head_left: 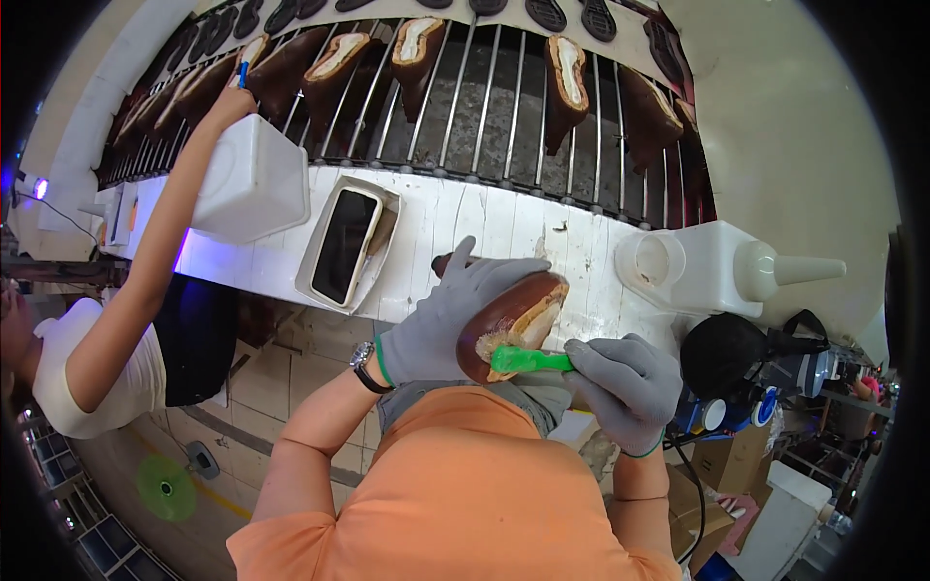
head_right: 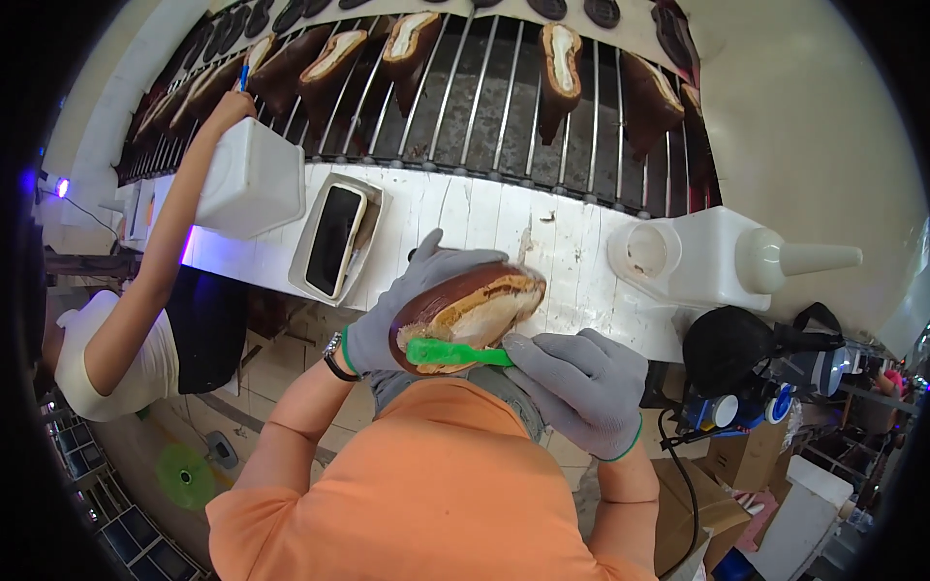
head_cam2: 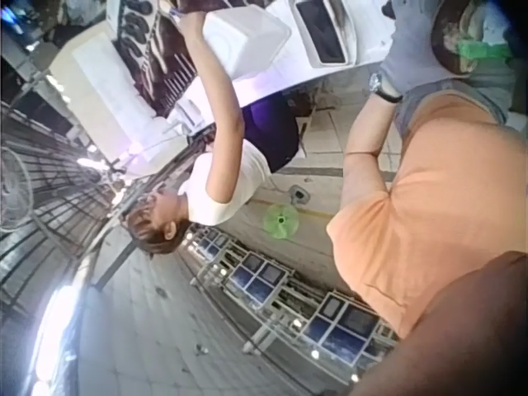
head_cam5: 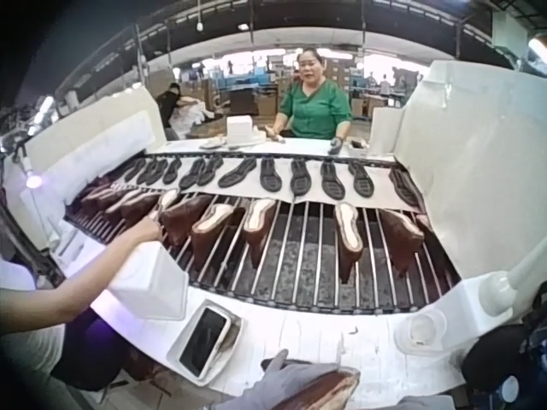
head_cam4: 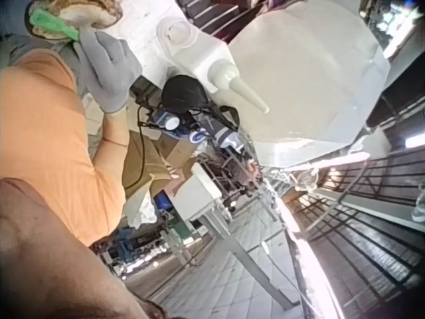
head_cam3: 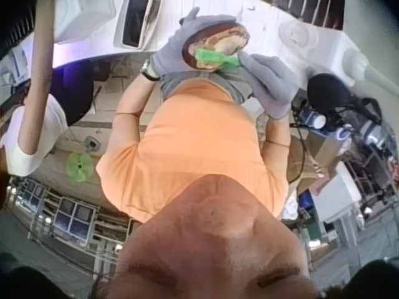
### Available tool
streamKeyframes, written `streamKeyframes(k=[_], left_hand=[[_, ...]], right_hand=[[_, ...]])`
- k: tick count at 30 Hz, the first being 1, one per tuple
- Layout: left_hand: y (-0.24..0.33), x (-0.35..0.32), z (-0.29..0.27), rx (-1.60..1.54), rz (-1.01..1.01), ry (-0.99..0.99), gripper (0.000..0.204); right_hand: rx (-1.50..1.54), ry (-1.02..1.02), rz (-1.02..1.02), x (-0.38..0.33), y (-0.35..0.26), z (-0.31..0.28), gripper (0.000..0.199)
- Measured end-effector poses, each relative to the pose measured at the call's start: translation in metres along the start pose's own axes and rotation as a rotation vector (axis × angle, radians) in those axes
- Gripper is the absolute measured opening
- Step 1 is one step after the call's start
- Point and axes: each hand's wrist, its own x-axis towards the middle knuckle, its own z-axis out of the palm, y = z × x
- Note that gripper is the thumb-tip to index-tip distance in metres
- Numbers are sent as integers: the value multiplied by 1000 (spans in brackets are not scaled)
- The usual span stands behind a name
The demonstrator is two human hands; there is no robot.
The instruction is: Applying glue with a brush to the edges of a shoe upper and placing it on a conveyor belt.
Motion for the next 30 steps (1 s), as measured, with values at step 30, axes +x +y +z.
streamKeyframes(k=[30], left_hand=[[-58,102,-55,-270,64,-650,71]], right_hand=[[-234,-172,17,50,20,-63,19]])
